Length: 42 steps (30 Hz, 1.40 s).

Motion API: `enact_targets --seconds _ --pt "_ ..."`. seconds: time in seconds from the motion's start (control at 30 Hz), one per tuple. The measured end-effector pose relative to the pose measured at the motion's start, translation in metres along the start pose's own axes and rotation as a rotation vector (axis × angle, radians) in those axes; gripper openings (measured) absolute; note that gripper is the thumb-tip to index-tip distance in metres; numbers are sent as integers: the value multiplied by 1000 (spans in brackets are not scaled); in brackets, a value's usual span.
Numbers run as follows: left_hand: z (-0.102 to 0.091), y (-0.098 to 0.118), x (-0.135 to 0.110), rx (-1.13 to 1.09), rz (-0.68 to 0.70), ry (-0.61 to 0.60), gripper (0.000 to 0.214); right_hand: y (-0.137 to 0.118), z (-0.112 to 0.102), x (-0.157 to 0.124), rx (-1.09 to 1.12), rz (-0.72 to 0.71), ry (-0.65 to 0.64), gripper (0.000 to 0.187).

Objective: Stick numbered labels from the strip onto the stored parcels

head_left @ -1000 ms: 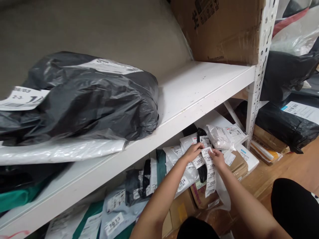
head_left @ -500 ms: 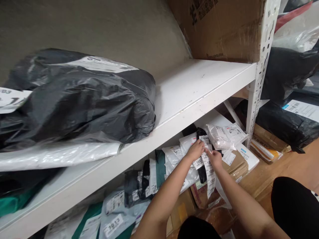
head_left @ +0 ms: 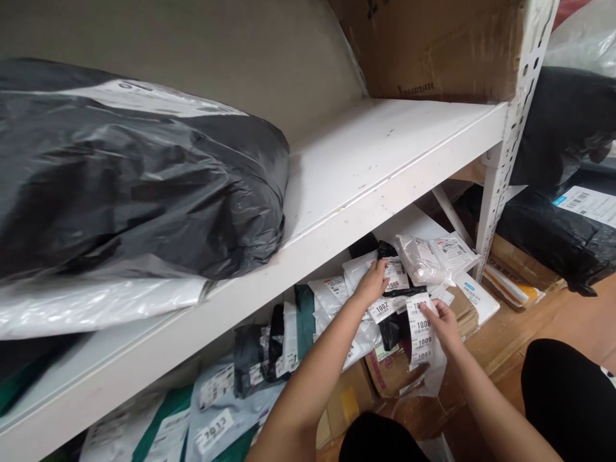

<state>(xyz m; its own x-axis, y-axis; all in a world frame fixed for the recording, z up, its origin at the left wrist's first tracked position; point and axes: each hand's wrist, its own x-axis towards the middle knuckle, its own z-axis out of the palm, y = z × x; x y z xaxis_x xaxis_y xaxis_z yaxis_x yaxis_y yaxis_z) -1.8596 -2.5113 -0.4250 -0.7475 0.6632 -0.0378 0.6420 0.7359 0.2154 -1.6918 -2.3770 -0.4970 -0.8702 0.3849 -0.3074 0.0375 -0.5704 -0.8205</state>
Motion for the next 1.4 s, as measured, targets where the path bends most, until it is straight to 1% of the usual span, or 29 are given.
enact_targets --seconds 0.07,0.1,0.13,0.17,0.23,0.27,0.33,0.43,0.5,0.57,0.63,0.7,0.77,0.87,0.93,1.0,1.07,1.13,1.23,1.27,1.3,1.4 --pt "-7 6 9 97 110 62 70 -11 -14 2 18 5 -27 46" --pt "-11 10 15 144 200 65 77 -15 -21 4 22 5 -36 46" --pt "-15 14 20 180 306 34 79 -19 -26 6 24 6 -43 45" --pt "-19 17 26 202 417 -26 77 -22 -31 7 25 8 -48 45" --pt "-25 22 35 207 594 -170 65 -27 -37 9 28 7 -55 42" --pt "-27 23 39 195 647 -225 56 -29 -39 11 35 2 -58 40" --pt "-28 23 43 154 685 -259 43 -32 -38 14 60 -18 -66 38" --pt "-25 23 45 59 683 -245 32 -36 -30 25 77 -82 -65 43" --pt "-21 25 46 -42 645 -258 27 -36 -22 35 40 -115 -59 43" --pt "-18 28 46 -189 559 -265 22 -35 -14 45 -41 -123 -54 42" --pt "-15 33 44 -345 440 -247 22 -33 -7 51 -135 -139 -46 42" --pt "-10 37 41 -434 335 -232 16 -30 -1 54 -200 -192 -31 43" --pt "-6 39 37 -460 273 -224 15 -28 4 53 -226 -250 -12 44" --pt "0 39 33 -519 242 -218 18 -27 9 50 -268 -277 31 46" --pt "2 38 32 -568 231 -194 20 -26 11 49 -316 -258 99 48" --pt "3 38 31 -579 220 -154 20 -24 13 48 -364 -239 181 49" --pt "4 39 30 -548 212 -120 19 -23 14 47 -381 -223 227 52" --pt "4 42 29 -498 207 -103 17 -23 14 45 -353 -211 199 53" --pt "4 45 27 -434 205 -100 17 -23 12 41 -299 -192 91 50" --pt "4 46 26 -419 204 -98 17 -23 11 39 -297 -186 79 50" --pt "4 47 26 -406 203 -96 17 -23 11 38 -302 -179 92 50" --pt "5 47 25 -381 201 -85 17 -22 8 37 -311 -152 201 54"
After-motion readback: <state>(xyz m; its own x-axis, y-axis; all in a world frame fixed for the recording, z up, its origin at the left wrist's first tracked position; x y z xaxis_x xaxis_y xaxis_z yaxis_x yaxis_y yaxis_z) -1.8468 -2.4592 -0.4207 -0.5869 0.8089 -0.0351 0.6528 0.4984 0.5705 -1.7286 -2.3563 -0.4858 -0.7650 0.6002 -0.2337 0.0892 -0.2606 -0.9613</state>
